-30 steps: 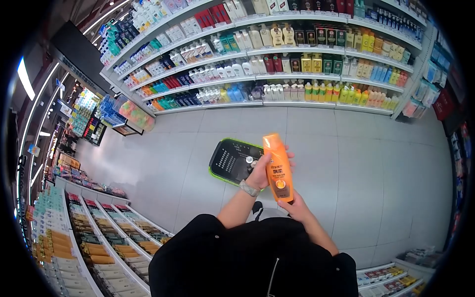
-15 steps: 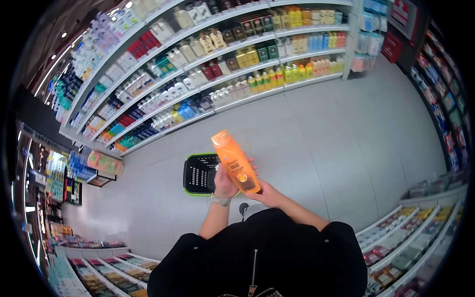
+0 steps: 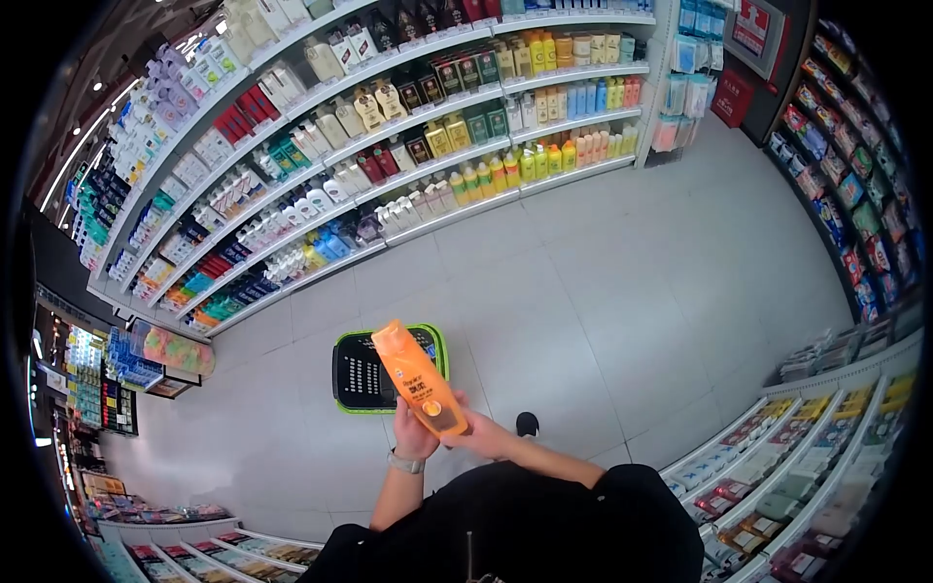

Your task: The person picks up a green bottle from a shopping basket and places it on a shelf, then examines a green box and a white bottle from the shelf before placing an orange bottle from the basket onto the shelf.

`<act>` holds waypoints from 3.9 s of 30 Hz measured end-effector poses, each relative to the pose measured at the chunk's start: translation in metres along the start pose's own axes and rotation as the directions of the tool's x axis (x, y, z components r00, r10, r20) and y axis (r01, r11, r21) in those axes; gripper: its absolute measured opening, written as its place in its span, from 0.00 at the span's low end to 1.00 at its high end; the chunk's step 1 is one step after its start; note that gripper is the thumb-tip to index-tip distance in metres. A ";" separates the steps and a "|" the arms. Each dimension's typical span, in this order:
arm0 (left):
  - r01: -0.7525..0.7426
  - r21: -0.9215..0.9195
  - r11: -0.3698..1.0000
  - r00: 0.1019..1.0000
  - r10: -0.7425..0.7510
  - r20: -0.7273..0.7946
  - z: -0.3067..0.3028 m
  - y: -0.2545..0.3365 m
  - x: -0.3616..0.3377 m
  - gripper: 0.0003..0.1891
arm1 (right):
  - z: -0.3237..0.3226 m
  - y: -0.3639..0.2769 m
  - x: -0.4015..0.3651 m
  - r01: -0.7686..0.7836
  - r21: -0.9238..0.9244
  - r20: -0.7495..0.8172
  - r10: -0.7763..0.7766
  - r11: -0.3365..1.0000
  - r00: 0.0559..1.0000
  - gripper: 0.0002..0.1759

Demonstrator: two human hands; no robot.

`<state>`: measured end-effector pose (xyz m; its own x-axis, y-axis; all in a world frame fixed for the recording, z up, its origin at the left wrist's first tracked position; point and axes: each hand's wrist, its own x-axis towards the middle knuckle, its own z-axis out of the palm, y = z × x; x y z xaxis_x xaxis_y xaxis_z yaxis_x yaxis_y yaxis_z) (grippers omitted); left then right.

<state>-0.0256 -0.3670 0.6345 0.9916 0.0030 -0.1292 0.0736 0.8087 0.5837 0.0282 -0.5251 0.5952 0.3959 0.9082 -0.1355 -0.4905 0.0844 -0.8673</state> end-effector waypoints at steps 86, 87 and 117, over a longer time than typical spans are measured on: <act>-0.130 0.450 0.884 0.731 0.391 -0.559 -0.546 0.693 -0.319 0.19 | 0.585 0.177 0.766 -0.322 -0.182 0.249 0.360 0.929 0.899 0.25; -0.105 0.447 0.888 0.755 0.364 -0.546 -0.552 0.716 -0.318 0.19 | 0.595 0.173 0.785 -0.292 -0.179 0.242 0.330 0.939 0.912 0.25; -0.298 0.599 0.744 0.519 0.652 -0.552 -0.733 0.941 -0.384 0.19 | 0.786 0.229 1.062 -0.310 -0.511 0.318 0.511 0.802 0.798 0.17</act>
<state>-0.4150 0.8239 0.6457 0.5041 0.8540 -0.1290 -0.1768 0.2482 0.9524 -0.2735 0.7813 0.6293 -0.1818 0.8987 -0.3991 -0.1193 -0.4230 -0.8983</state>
